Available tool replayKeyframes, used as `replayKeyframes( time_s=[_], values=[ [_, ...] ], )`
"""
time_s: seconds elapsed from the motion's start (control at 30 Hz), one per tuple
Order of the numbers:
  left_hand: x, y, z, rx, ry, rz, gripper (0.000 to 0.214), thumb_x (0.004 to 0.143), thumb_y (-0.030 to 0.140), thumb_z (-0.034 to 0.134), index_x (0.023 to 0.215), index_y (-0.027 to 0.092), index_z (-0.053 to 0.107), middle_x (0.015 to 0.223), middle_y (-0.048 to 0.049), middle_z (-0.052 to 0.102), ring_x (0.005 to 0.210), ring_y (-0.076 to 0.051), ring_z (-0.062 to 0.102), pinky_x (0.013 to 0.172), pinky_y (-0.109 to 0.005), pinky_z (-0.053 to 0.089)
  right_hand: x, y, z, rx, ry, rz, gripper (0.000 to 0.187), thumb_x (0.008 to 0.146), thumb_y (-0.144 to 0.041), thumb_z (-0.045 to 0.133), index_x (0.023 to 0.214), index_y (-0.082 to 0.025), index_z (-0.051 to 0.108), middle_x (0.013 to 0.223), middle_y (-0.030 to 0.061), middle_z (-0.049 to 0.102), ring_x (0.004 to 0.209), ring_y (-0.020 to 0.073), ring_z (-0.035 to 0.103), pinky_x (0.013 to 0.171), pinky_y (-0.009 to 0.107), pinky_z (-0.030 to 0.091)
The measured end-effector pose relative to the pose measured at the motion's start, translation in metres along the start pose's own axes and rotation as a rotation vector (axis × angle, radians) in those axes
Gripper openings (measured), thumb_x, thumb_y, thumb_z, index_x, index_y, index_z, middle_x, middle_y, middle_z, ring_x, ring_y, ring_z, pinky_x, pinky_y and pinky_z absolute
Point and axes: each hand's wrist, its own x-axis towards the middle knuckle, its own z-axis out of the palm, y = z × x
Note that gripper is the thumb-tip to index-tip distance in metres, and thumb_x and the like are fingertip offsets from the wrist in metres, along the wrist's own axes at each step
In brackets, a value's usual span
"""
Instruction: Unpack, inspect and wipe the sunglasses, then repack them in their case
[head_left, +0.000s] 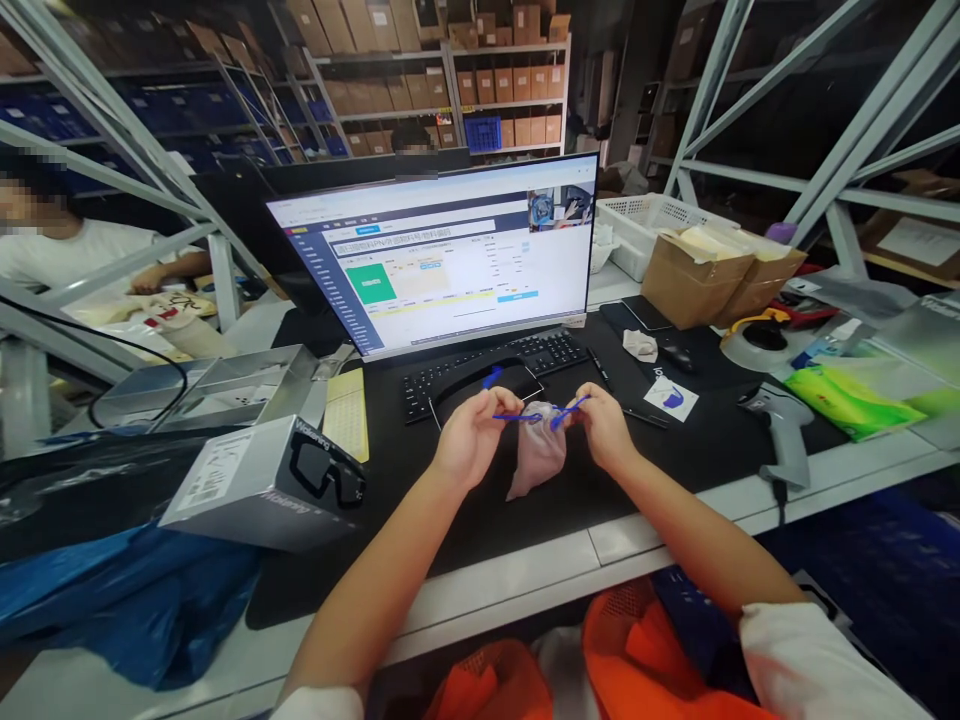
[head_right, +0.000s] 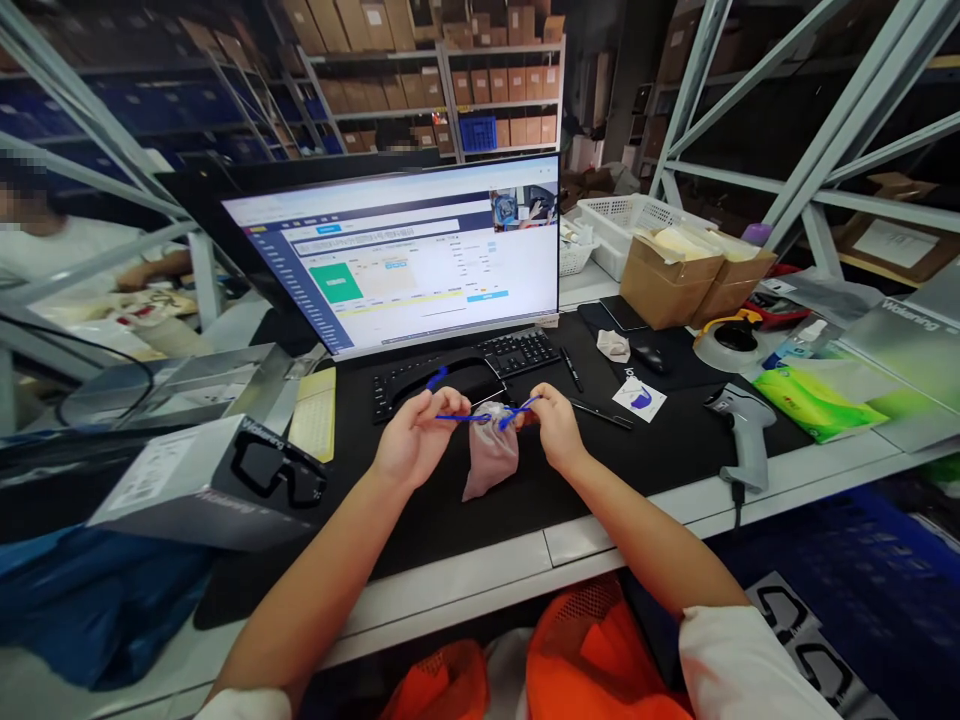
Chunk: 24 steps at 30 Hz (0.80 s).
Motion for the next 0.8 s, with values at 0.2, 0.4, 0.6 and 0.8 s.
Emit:
replayKeyframes(
  time_s=[0.2, 0.4, 0.6, 0.8],
  values=[
    [-0.004, 0.004, 0.001, -0.094, -0.059, -0.076, 0.059, 0.087, 0.05, 0.062, 0.052, 0.02, 0.025, 0.058, 0.0035, 0.033, 0.055, -0.011, 0.041, 0.077, -0.037, 0.052, 0.015, 0.004, -0.014, -0.111, 0.189, -0.097, 0.013, 0.077, -0.03, 0.044, 0.089, -0.024, 0.043, 0.092, 0.0066, 0.064, 0.088, 0.0218, 0.066, 0.08, 0.036, 0.053],
    [-0.009, -0.007, 0.01, -0.015, 0.063, 0.093, 0.062, 0.086, 0.057, 0.064, 0.051, 0.019, 0.029, 0.054, 0.0059, 0.027, 0.049, -0.008, 0.029, 0.062, -0.029, 0.041, -0.011, -0.011, -0.021, -0.34, 0.382, -0.575, 0.038, 0.084, -0.025, 0.055, 0.121, -0.024, 0.047, 0.128, 0.0147, 0.055, 0.122, 0.03, 0.057, 0.1, 0.05, 0.048],
    [-0.013, -0.017, 0.018, -0.135, 0.206, 0.216, 0.072, 0.084, 0.073, 0.055, 0.05, 0.02, 0.022, 0.047, 0.0076, 0.019, 0.043, -0.006, 0.021, 0.053, -0.03, 0.028, -0.05, -0.008, 0.002, -0.656, -0.475, -0.786, 0.037, 0.087, -0.02, 0.062, 0.122, -0.03, 0.058, 0.132, 0.0126, 0.058, 0.12, 0.0311, 0.061, 0.097, 0.05, 0.055],
    [-0.019, -0.017, 0.014, -0.059, 0.008, 0.214, 0.065, 0.091, 0.064, 0.049, 0.048, 0.021, 0.026, 0.046, 0.0064, 0.024, 0.043, -0.008, 0.026, 0.056, -0.031, 0.033, -0.041, 0.005, 0.009, -0.58, -0.383, -0.757, 0.029, 0.089, -0.026, 0.063, 0.117, -0.03, 0.06, 0.113, 0.0107, 0.064, 0.098, 0.0282, 0.069, 0.077, 0.042, 0.063]
  ],
)
